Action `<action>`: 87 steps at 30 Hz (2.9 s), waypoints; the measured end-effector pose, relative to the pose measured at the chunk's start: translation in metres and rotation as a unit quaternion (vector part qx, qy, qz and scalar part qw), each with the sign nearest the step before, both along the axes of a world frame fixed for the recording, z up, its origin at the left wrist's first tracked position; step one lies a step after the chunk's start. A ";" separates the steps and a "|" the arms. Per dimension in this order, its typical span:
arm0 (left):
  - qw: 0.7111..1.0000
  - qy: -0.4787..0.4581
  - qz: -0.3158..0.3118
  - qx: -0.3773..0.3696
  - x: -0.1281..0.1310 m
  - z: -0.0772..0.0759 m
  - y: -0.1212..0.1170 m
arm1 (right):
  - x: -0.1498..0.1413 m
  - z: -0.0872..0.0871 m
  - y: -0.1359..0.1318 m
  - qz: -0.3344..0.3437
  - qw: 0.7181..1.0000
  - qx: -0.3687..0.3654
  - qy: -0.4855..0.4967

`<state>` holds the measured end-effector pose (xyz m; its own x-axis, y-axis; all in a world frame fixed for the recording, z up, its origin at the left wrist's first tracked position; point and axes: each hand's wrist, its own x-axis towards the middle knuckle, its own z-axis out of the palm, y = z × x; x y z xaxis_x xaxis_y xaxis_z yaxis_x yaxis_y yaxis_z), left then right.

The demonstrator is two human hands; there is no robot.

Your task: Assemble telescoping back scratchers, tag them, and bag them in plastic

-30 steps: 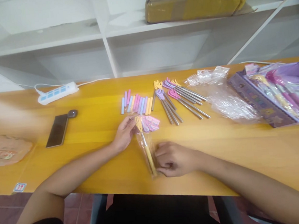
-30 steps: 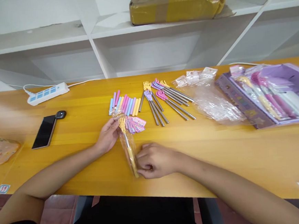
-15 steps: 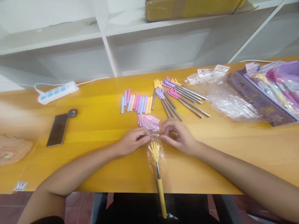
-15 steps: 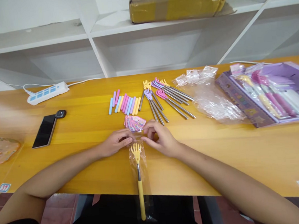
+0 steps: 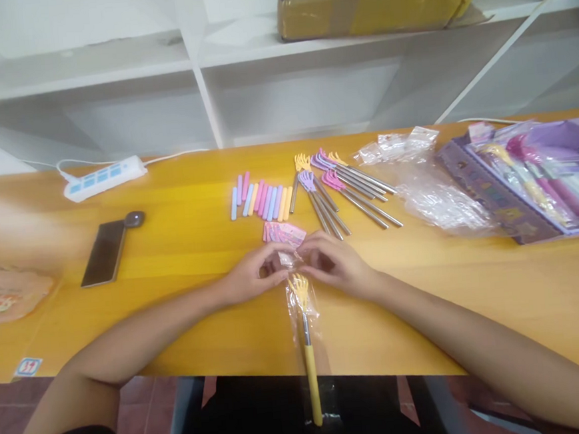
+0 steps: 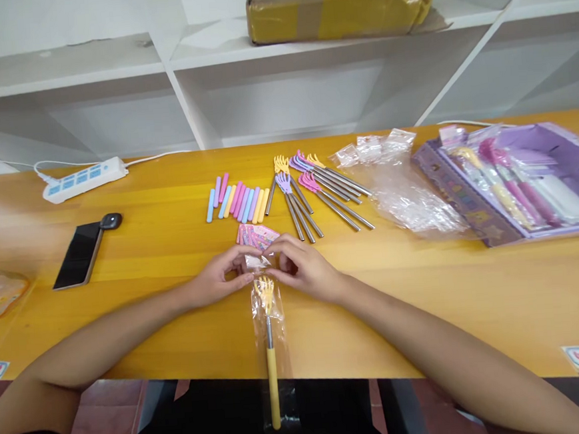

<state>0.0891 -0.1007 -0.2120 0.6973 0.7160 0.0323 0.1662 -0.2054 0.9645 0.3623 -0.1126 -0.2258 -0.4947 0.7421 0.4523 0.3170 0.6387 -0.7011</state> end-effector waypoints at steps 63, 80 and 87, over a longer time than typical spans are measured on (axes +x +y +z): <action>0.987 0.024 -0.015 0.159 0.000 0.007 -0.001 | 0.008 -0.007 0.012 -0.072 0.956 0.147 -0.244; 0.987 0.024 -0.017 0.160 -0.001 0.006 0.000 | 0.006 0.001 0.012 -0.037 0.996 0.027 -0.077; 0.992 0.003 -0.021 0.121 -0.002 0.005 0.000 | 0.004 0.007 0.010 -0.064 0.997 -0.018 0.043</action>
<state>0.0869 -0.1008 -0.2066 0.7272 0.6576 0.1965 0.1576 -0.4387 0.8847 0.3668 -0.1028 -0.2192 -0.3566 0.8127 0.4609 0.3323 0.5714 -0.7504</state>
